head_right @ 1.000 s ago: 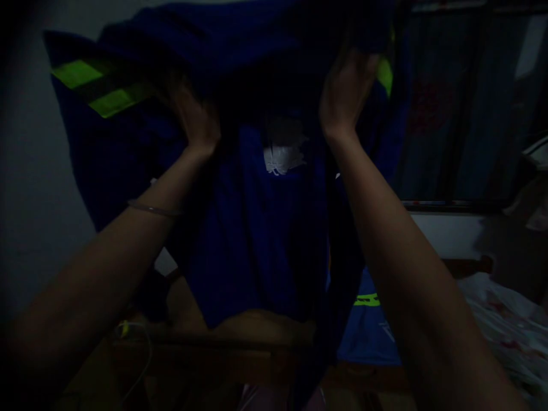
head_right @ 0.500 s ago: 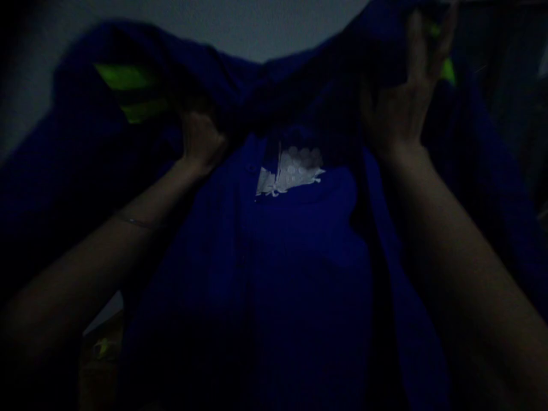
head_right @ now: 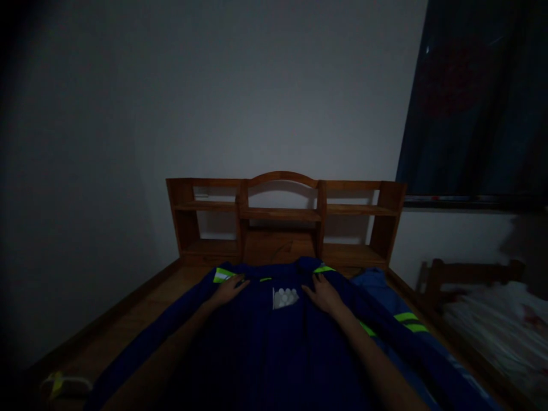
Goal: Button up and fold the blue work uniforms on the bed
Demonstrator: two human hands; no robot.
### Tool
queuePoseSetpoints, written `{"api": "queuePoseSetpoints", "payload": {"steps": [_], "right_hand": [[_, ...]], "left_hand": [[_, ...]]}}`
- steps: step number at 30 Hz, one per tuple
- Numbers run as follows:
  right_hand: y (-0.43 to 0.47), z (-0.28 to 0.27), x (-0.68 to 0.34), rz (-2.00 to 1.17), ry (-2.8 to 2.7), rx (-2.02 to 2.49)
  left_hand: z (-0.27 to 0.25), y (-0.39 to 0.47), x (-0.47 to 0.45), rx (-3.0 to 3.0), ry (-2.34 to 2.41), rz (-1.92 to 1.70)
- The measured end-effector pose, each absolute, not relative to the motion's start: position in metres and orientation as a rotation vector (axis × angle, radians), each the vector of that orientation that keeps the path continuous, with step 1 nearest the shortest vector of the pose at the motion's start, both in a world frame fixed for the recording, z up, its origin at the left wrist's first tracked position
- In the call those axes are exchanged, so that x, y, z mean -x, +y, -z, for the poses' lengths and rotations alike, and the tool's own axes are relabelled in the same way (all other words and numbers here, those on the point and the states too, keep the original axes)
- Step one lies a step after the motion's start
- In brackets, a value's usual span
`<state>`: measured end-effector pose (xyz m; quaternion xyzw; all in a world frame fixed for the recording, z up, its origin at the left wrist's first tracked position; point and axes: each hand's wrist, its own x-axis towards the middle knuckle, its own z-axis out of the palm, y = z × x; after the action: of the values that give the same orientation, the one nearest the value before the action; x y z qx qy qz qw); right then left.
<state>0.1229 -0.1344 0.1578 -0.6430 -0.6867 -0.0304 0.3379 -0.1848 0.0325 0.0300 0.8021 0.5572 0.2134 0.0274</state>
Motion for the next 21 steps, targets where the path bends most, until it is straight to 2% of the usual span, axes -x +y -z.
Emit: {"api": "queuePoseSetpoints", "payload": {"steps": [3,6,9,13,17,21], "right_hand": [[-0.156,-0.126,-0.123,0.163,-1.884,1.750],[-0.202,-0.086,-0.107,0.398,-1.882,1.872],[-0.243,-0.042,-0.083,0.572,-1.854,1.977],[-0.265,0.001,-0.072,0.705,-1.797,2.202],[-0.276,0.011,-0.089,0.651,-1.757,2.277],[-0.295,-0.010,-0.117,0.509,-1.741,2.233]], "left_hand": [[-0.043,0.045,0.166,-2.363,1.847,-0.779],[-0.053,0.047,0.114,-2.324,1.847,-0.913],[-0.054,0.037,0.046,-2.285,1.605,-0.988],[-0.048,0.027,-0.023,-1.908,1.306,-0.904],[-0.044,0.031,-0.052,-1.738,1.233,-0.930],[-0.046,0.033,-0.066,-1.576,1.089,-1.010]]}}
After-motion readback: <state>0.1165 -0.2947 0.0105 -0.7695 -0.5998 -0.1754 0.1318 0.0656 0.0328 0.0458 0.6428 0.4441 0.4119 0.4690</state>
